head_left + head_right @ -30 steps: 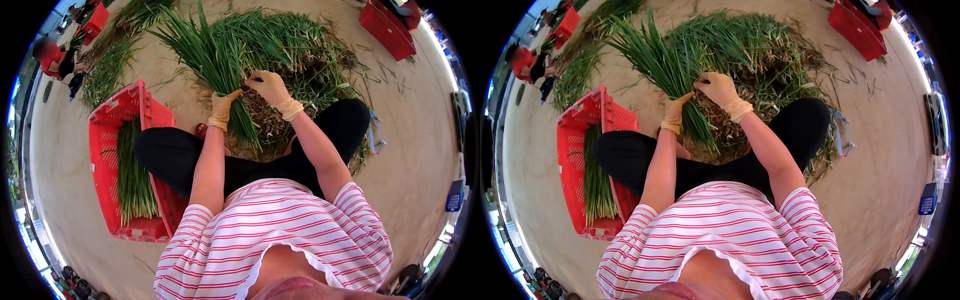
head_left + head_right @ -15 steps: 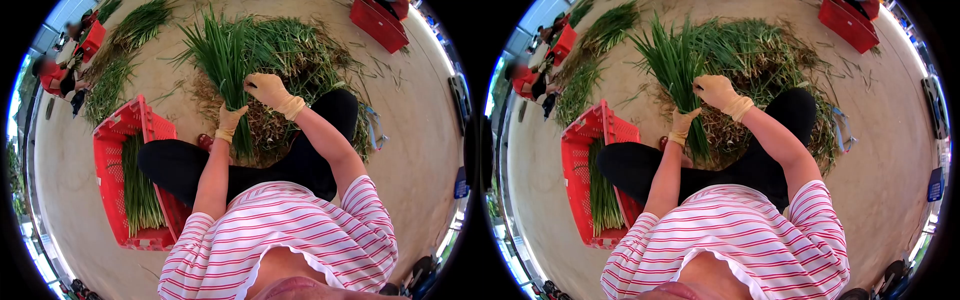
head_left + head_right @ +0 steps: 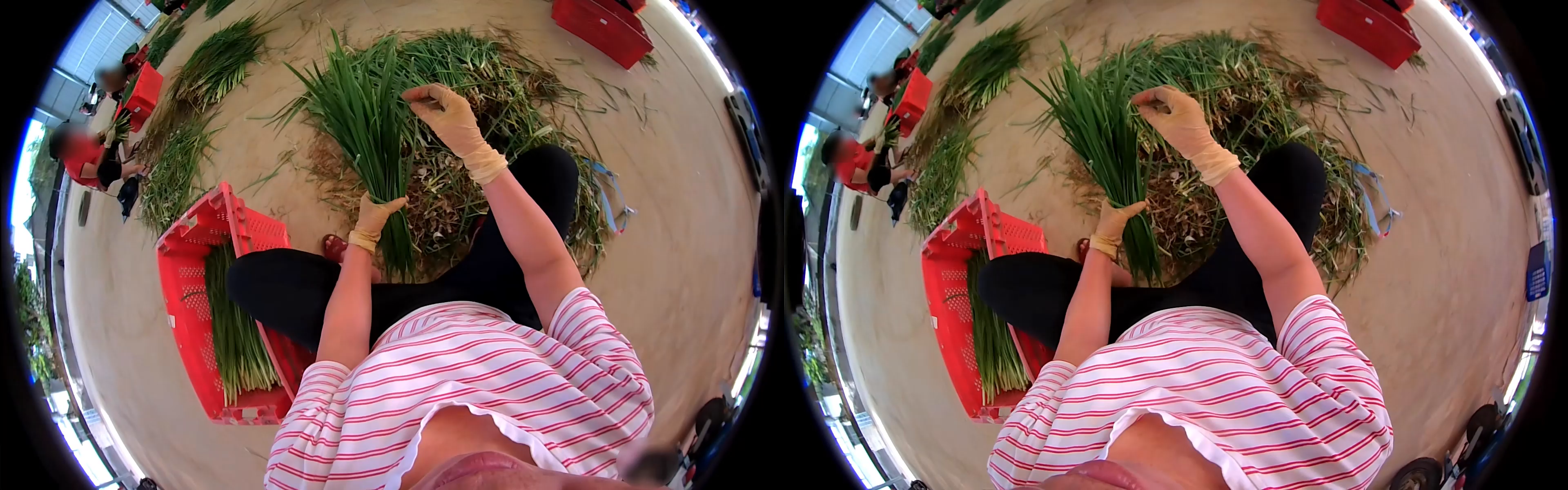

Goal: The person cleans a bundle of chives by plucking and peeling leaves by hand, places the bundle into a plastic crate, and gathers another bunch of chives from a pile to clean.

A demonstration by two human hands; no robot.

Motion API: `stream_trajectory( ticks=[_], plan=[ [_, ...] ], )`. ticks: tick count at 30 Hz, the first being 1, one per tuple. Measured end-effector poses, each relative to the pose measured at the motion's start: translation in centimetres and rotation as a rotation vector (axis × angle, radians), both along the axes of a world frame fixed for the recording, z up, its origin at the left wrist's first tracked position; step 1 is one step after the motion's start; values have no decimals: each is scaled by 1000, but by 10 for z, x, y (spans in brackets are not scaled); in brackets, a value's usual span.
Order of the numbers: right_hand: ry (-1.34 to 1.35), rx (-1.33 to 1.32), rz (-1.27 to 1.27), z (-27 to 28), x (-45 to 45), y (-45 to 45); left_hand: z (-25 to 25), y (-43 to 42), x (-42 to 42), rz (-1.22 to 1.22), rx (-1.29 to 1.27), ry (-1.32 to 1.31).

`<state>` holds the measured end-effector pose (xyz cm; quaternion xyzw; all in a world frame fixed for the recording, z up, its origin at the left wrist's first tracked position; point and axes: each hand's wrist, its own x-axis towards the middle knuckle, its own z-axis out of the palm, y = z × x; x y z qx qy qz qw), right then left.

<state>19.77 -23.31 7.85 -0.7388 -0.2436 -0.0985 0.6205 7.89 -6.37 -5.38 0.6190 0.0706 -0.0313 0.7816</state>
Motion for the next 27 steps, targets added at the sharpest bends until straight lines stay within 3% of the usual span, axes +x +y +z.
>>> stream_trajectory(
  ticks=[2,5,13,15,16,18,19,23,27],
  plan=[
    [-203,-268,-43,0,-3,0,3,-4,-2,-11,8,25],
    [-254,-409,-110,5,-12,3,3,-7,-5,-38,-13,-4],
    [-393,-569,-105,-3,-9,2,6,-10,-7,-71,-1,23],
    [-97,-413,-44,-1,-11,2,8,-9,-8,-80,6,42],
    [-95,-411,-50,-1,-10,1,10,-8,-8,-87,13,61],
    [362,383,-46,2,-1,-3,13,-5,-9,-133,-54,72],
    [317,488,-102,4,5,-10,12,-2,-10,-172,-122,83],
    [319,431,-206,9,17,-36,3,5,-10,-272,-186,78],
    [28,434,-402,-4,31,-31,15,3,-13,-349,-282,110]
  ],
)
